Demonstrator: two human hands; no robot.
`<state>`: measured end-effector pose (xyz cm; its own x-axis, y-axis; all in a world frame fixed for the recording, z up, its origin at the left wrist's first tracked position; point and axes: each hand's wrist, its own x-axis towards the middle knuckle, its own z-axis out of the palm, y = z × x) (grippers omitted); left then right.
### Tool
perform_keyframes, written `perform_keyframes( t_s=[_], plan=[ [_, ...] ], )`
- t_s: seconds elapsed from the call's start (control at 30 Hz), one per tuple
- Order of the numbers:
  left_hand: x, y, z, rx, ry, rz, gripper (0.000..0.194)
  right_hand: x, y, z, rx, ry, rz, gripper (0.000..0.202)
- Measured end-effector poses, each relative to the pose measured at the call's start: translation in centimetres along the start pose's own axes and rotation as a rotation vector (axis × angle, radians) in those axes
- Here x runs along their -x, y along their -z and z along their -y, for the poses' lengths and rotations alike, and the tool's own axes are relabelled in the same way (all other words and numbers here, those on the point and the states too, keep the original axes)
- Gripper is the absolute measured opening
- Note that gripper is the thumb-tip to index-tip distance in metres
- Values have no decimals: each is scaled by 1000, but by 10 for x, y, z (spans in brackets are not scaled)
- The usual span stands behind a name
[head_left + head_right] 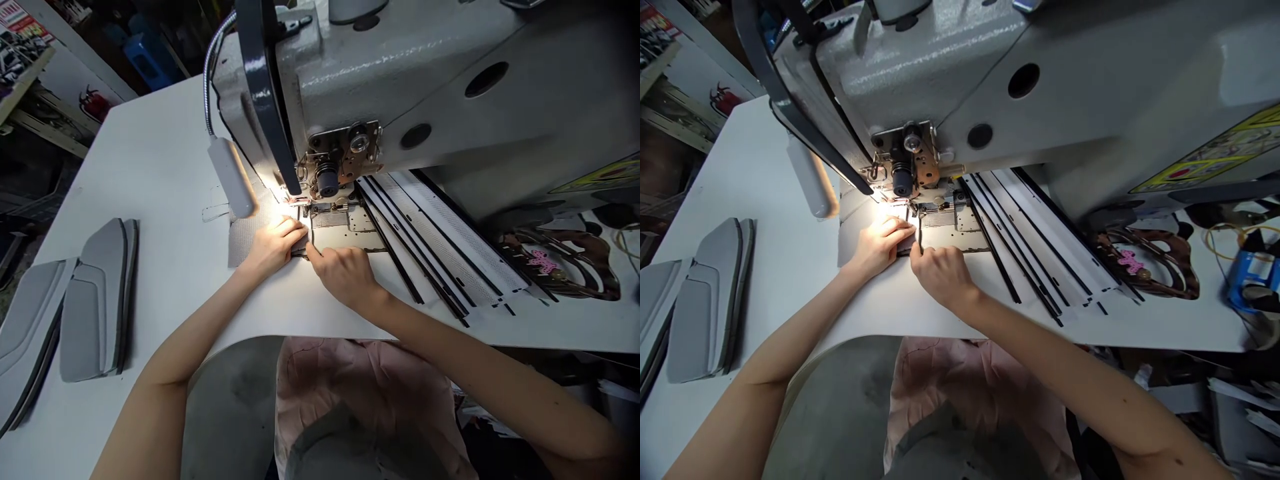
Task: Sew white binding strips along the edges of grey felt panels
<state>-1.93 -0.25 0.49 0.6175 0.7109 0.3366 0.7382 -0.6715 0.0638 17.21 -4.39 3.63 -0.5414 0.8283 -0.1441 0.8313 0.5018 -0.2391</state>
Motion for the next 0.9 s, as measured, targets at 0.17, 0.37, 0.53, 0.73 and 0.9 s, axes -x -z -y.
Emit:
perform_keyframes(
  t_s=[0.17, 0.37, 0.53, 0.73, 0.9],
  plan=[
    [-7, -3, 6, -21, 33, -15, 35, -11, 3, -3, 28, -15, 9, 44],
    [-3, 4, 5, 28, 10, -39, 27, -22, 3, -5, 36, -27, 2, 49],
    [3, 0, 12, 56, -70, -97, 28, -28, -2, -6, 37, -53, -21, 52],
    [-6, -9, 23, 62, -111, -184, 21, -23, -10, -4, 29, 17, -10, 50],
    [-13, -15, 30, 76, -110, -233, 18, -19, -11, -1, 7, 6, 9, 51]
  ],
)
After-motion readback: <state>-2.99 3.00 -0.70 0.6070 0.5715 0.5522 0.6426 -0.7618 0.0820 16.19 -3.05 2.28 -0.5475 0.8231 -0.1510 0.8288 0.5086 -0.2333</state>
